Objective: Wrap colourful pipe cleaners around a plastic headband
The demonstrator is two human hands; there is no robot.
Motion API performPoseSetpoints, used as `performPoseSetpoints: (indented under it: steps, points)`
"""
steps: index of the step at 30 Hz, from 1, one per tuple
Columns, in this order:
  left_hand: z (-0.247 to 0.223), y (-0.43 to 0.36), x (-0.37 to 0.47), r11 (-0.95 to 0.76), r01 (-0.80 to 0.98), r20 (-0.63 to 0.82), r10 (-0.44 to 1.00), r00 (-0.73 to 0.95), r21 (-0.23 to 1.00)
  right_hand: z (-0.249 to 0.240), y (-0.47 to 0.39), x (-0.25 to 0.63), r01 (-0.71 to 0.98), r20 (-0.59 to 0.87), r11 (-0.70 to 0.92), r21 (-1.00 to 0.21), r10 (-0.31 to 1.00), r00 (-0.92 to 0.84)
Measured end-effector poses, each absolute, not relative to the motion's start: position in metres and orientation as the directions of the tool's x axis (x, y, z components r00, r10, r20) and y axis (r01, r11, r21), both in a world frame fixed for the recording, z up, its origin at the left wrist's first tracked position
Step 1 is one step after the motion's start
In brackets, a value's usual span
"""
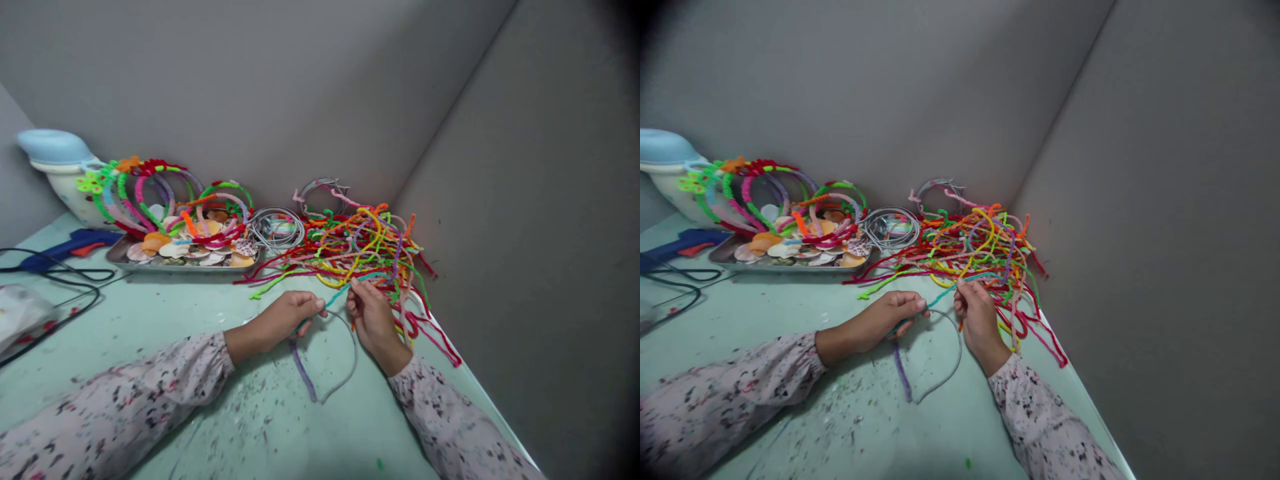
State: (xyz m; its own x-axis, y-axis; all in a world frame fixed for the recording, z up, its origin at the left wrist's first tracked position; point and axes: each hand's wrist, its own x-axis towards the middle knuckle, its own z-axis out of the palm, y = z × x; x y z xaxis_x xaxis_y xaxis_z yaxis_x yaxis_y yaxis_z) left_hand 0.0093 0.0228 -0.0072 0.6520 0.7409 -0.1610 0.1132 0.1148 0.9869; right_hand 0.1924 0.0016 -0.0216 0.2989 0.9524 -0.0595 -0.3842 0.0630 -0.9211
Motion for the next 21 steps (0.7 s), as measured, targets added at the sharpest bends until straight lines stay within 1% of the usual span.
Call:
performPoseSetpoints:
  steps: [3,10,19,21]
  points:
    - [-0.0068,0.0227,0.0111,0.088,0.167,-0.175,0.751,0.637,0.982,-0.0202,0.0014,0.1922,-0.401,-0.068,0.065,-0.914,0.949,0.308]
    - [-0.0042,0.0194,0.0146,-0.012,0.215,-0.133,0.751,0.647,0.977,-0.0175,0.001,0.1912,-0.39,-0.071,0.061,-0.919,0.946,0.316]
    - [-0.0091,0.0229,0.0112,-0.008,0.158,-0.098,0.757,0.646,0.987,-0.0192,0.0046,0.1954,-0.471,-0.092,0.08,-0.878,0.939,0.33]
    - [-0.0072,0.0216,0.0123,-0.011,0.169,-0.103,0.752,0.651,0.986,-0.02,0.0047,0.1958,-0.479,-0.088,0.09,-0.873,0.938,0.337]
